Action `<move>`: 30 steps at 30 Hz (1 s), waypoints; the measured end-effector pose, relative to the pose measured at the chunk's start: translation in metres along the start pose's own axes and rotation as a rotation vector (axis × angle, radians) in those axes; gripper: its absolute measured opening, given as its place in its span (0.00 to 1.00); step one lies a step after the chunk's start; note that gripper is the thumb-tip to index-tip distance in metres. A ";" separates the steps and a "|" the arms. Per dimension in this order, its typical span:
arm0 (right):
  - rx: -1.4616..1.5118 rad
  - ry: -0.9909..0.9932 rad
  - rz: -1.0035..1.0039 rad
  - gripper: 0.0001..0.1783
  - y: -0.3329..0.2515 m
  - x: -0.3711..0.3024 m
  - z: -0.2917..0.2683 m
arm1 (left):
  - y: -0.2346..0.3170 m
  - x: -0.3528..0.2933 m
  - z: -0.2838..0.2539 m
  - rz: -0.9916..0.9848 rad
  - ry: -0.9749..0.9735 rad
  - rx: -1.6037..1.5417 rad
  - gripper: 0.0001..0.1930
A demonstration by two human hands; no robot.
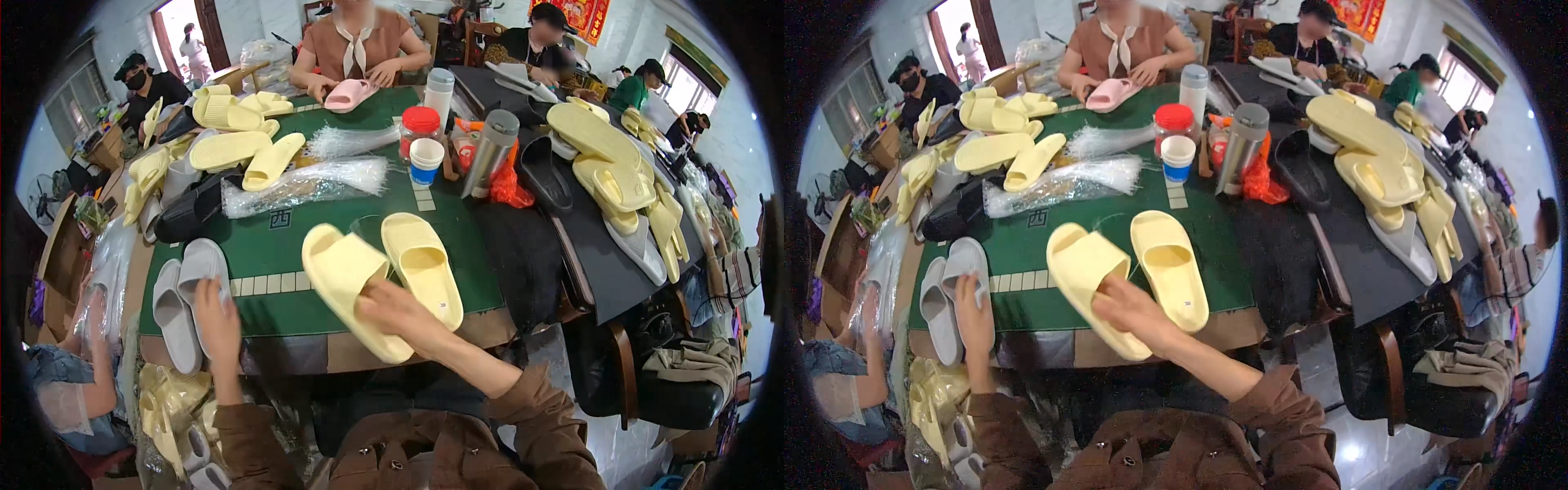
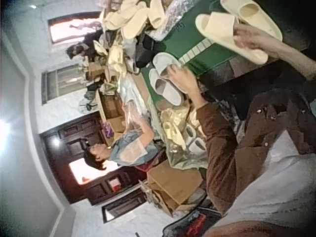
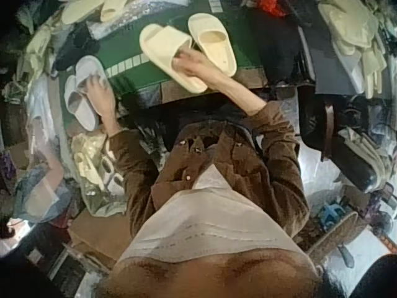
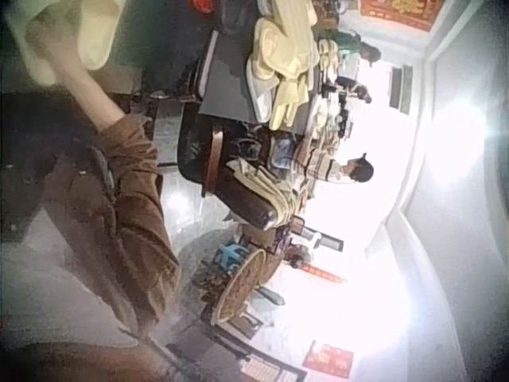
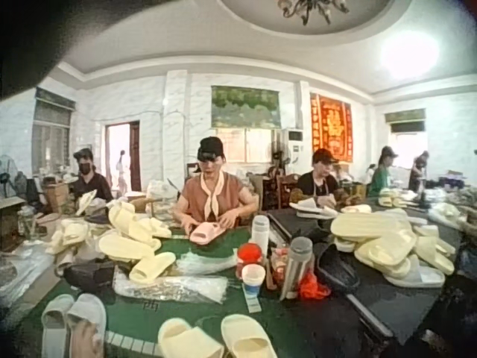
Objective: The person assembles pairs of plastic slippers by inserting small white circular inserts into the footbeds. They handle yellow and white slippers, pick them up from the table, place the inserts, and set the completed pairs aside. The process is repetitive and performed by hand without tools.
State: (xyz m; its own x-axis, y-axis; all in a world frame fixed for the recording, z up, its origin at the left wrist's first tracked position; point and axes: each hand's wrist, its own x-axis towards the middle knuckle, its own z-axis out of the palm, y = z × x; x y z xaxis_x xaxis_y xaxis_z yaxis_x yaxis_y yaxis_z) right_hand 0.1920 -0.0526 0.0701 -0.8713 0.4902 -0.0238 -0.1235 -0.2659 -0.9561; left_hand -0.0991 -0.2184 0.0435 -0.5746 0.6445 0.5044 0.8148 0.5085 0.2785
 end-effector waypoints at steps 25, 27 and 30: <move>-1.026 0.560 -0.364 0.29 0.053 -0.009 -0.091 | 0.143 -0.021 0.094 0.118 -0.158 -0.554 0.35; -0.913 0.528 -0.295 0.30 0.049 -0.013 -0.090 | 0.137 -0.019 0.098 0.144 -0.152 -0.613 0.36; -0.821 0.438 -0.159 0.28 0.031 -0.024 -0.090 | 0.141 -0.023 0.079 0.159 -0.174 -0.584 0.37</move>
State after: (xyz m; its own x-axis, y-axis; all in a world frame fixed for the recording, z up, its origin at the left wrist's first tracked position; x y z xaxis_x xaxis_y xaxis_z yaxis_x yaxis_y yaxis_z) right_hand 0.2516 0.0026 0.0145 -0.5963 0.7832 0.1760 0.2932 0.4167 -0.8605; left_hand 0.0225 -0.1164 0.0064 -0.4070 0.7950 0.4499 0.7709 0.0348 0.6360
